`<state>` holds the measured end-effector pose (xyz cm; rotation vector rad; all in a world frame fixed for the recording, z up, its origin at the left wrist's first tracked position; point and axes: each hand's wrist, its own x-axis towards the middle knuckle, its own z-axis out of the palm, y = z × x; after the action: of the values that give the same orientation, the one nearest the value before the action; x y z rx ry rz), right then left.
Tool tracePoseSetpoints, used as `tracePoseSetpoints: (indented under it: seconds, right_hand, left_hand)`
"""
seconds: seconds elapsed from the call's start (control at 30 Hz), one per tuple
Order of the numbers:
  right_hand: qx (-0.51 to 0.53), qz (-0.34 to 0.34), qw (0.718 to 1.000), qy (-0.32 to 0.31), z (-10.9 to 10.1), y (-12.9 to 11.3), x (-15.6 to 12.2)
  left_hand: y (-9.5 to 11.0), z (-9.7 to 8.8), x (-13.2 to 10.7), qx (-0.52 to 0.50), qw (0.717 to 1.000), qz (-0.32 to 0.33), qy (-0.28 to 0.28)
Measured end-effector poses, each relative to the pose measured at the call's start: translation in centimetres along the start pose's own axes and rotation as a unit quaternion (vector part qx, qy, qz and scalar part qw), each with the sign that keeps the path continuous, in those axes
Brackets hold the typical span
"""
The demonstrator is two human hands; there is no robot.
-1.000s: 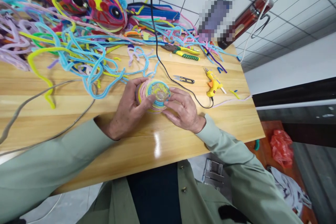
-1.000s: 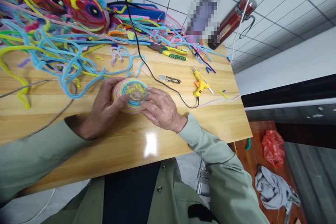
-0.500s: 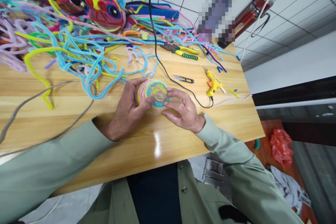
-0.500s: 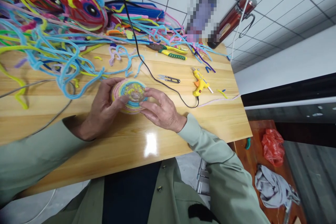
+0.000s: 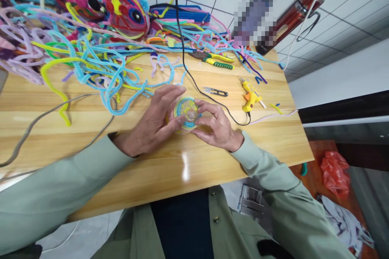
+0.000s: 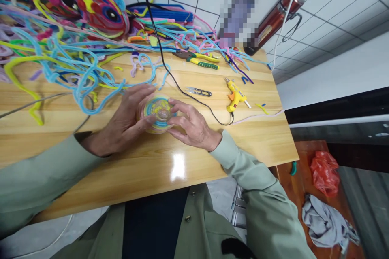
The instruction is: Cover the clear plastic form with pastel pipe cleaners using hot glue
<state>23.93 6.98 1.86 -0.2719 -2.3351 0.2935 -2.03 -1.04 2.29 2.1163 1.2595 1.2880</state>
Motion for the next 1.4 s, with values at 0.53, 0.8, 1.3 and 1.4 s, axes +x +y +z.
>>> tracePoseSetpoints:
  seconds: [0.53, 0.8, 1.3, 1.4]
  right_hand:
    - [0.044, 0.016, 0.999, -0.015, -0.5, 0.0, 0.7]
    - [0.107, 0.028, 0.994, -0.013, -1.4, 0.0, 1.3]
    - [0.340, 0.221, 0.913, 0.051, 1.1, -0.7, -0.2]
    - [0.359, 0.240, 0.901, 0.047, 1.1, -0.9, -0.2]
  left_hand:
    - [0.4, -0.2, 0.3, -0.029, 0.999, -0.014, -0.008]
    - [-1.0, 0.1, -0.5, -0.101, 0.994, 0.010, -0.049]
    - [-0.5, 0.3, -0.8, -0.079, 0.996, 0.025, -0.037]
    - [-0.6, 0.5, -1.0, -0.085, 0.996, 0.027, -0.028]
